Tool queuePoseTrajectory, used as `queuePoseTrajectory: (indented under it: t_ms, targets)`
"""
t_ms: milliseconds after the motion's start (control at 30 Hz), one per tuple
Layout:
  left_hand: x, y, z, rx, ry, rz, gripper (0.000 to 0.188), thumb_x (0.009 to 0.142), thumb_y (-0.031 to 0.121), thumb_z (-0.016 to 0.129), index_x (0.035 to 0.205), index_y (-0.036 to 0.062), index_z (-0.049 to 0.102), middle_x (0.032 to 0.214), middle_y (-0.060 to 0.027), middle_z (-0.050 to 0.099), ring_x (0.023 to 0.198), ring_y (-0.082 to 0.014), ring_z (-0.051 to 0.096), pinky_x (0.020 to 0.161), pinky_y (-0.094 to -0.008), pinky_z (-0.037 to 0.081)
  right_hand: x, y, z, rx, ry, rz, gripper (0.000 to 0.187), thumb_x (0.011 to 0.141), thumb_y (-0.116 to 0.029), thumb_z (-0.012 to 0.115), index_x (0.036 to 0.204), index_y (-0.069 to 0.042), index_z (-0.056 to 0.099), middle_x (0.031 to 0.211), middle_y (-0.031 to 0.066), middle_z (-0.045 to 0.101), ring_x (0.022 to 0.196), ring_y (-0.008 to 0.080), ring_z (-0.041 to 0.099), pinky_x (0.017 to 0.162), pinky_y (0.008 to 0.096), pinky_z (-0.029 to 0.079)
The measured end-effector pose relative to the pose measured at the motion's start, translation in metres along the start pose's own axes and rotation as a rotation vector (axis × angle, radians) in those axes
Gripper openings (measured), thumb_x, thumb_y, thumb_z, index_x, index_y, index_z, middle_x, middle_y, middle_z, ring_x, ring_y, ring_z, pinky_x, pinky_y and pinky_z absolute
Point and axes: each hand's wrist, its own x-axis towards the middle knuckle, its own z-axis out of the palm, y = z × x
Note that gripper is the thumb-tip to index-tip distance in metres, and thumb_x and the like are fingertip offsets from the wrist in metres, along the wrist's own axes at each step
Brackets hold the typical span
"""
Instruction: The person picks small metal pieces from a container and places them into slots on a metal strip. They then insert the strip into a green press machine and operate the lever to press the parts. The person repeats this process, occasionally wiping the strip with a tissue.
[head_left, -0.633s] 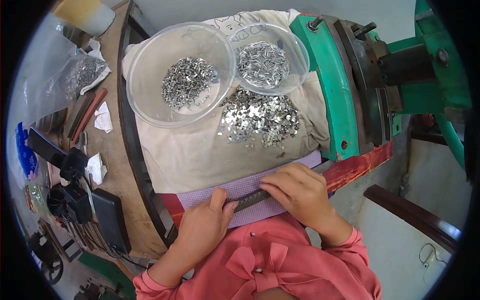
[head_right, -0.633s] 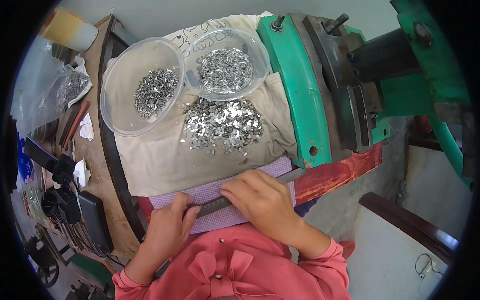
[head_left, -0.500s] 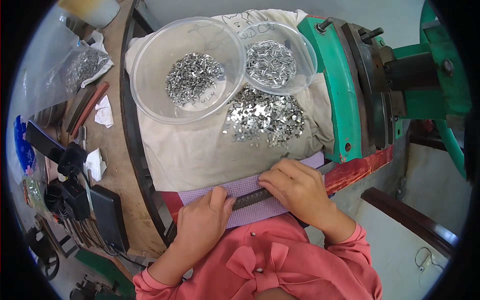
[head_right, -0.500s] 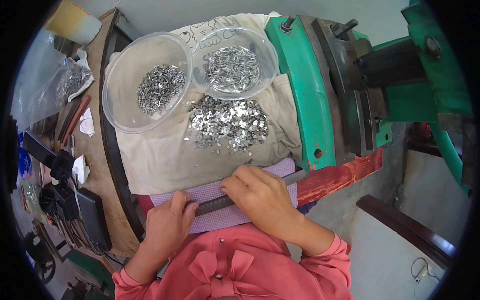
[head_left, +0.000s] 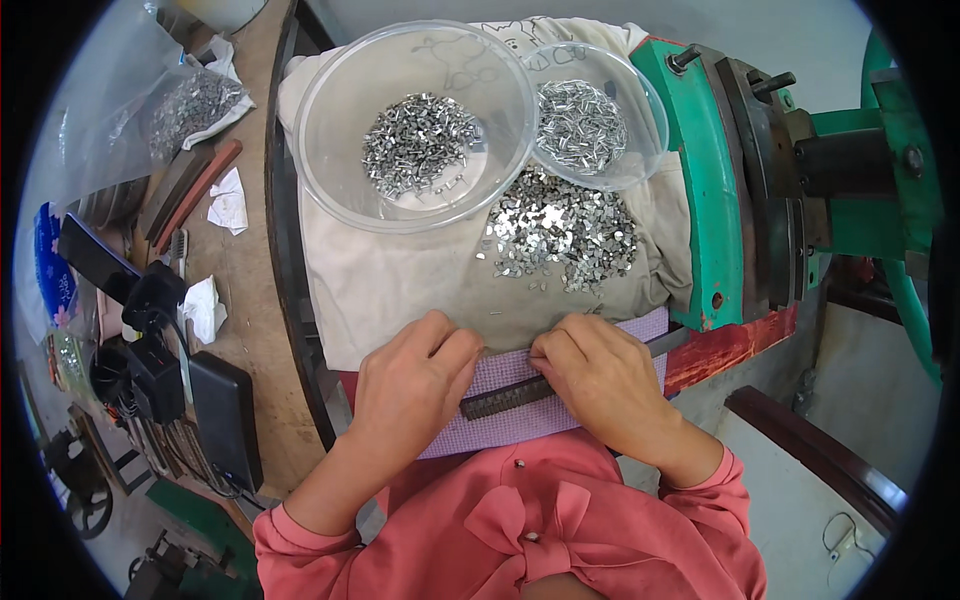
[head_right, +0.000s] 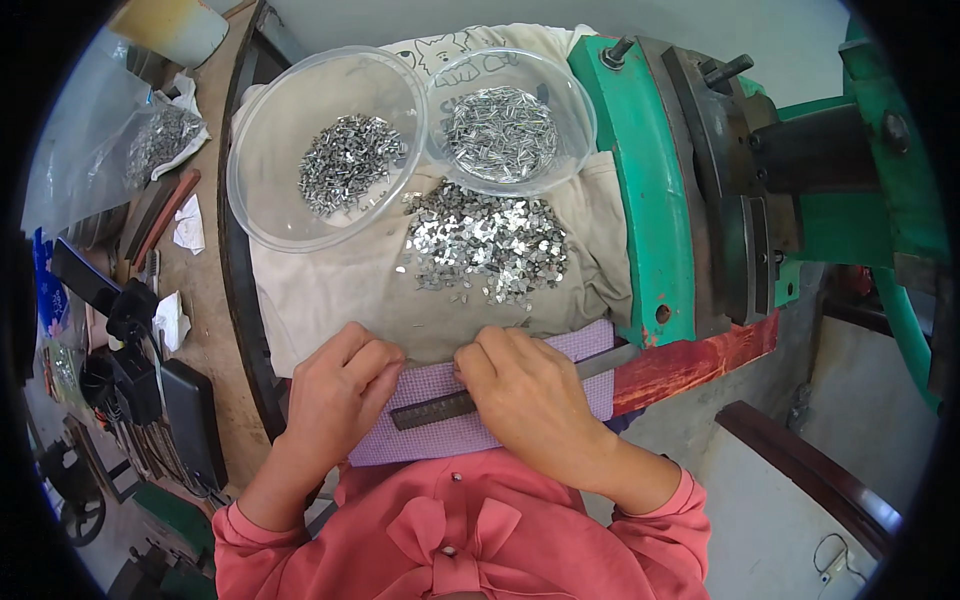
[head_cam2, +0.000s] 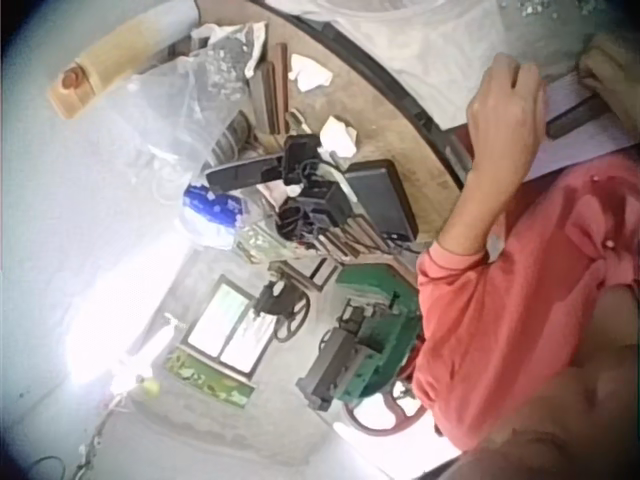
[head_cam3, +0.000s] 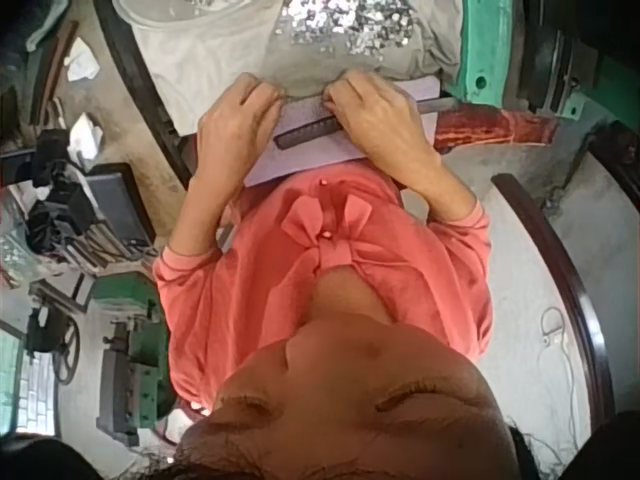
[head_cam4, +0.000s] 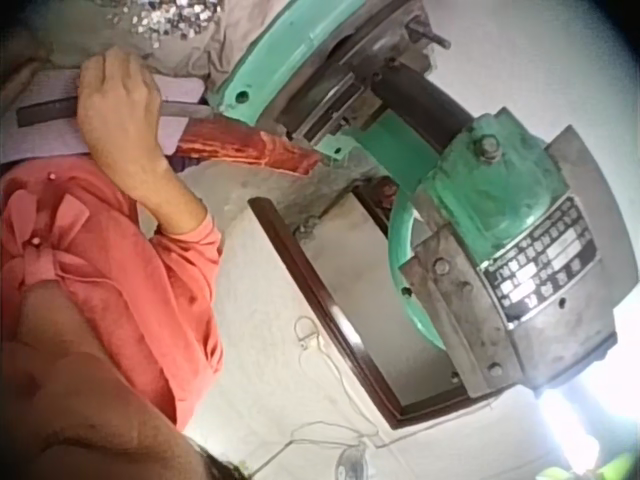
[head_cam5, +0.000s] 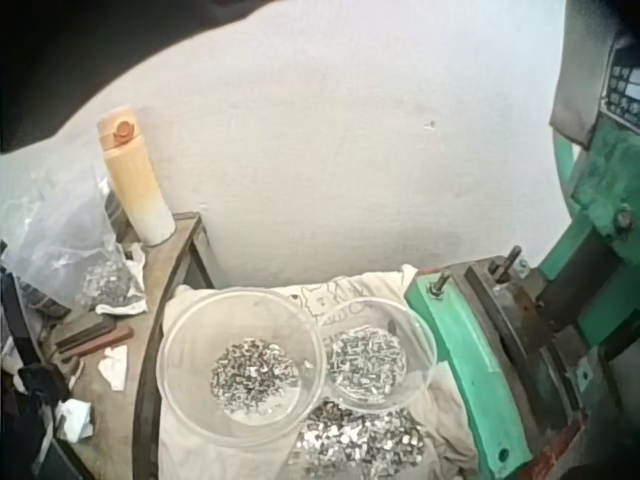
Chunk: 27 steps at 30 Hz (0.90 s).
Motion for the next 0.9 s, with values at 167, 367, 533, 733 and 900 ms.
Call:
queuePoseTrajectory:
  t_ms: [167, 367, 533, 733, 900]
  targets:
    - [-0.003, -0.003, 0.000, -0.047, 0.027, -0.034, 0.013, 0.078, -0.001, 0.074, 0.085, 0.0053, 0.064, 0.079, -0.0072, 0.058, 0.063, -0.0232, 0.063, 0.057, -0.0351, 0.050, -0.001, 0.005, -0.004, 0.055, 0.023, -0.020, 0.016, 0.083, -0.012, 0.070, 0.091, -0.007, 0.057, 0.083, 0.0078, 0.053, 0.078, 0.0261, 0.061, 0.064, 0.0374, 0.051]
    - [-0.001, -0.005, 0.004, -0.100, 0.054, -0.037, 0.015, 0.077, -0.003, 0.074, 0.085, 0.0044, 0.064, 0.078, -0.0066, 0.059, 0.058, -0.0192, 0.062, 0.054, -0.0326, 0.049, -0.005, 0.006, -0.005, 0.135, 0.108, 0.042, 0.018, 0.083, -0.009, 0.073, 0.092, -0.007, 0.058, 0.084, 0.0084, 0.053, 0.076, 0.0279, 0.061, 0.064, 0.0392, 0.050]
    - [0.019, -0.003, 0.006, -0.060, 0.109, 0.059, 0.015, 0.078, -0.002, 0.073, 0.087, 0.0048, 0.063, 0.079, -0.0069, 0.059, 0.060, -0.0209, 0.062, 0.054, -0.0334, 0.049, 0.001, -0.002, 0.008, 0.018, 0.112, -0.025, 0.015, 0.082, -0.011, 0.070, 0.089, -0.007, 0.058, 0.082, 0.0070, 0.052, 0.076, 0.0247, 0.059, 0.064, 0.0360, 0.049]
    - [0.029, -0.003, 0.011, 0.007, 0.068, 0.078, 0.015, 0.081, 0.003, 0.072, 0.091, 0.0055, 0.061, 0.084, -0.0085, 0.057, 0.068, -0.0296, 0.062, 0.058, -0.0407, 0.049, 0.004, -0.013, 0.007, -0.163, 0.045, -0.020, 0.011, 0.078, -0.011, 0.065, 0.084, -0.007, 0.056, 0.079, 0.0053, 0.049, 0.073, 0.0212, 0.057, 0.065, 0.0343, 0.048]
    - [0.030, -0.002, 0.009, 0.017, 0.025, 0.073, 0.016, 0.082, 0.005, 0.072, 0.091, 0.0054, 0.059, 0.086, -0.0095, 0.057, 0.074, -0.0325, 0.062, 0.061, -0.0436, 0.049, 0.002, -0.005, 0.005, -0.093, 0.053, -0.003, 0.012, 0.080, -0.011, 0.067, 0.086, -0.008, 0.057, 0.081, 0.0062, 0.050, 0.075, 0.0234, 0.058, 0.066, 0.0359, 0.048]
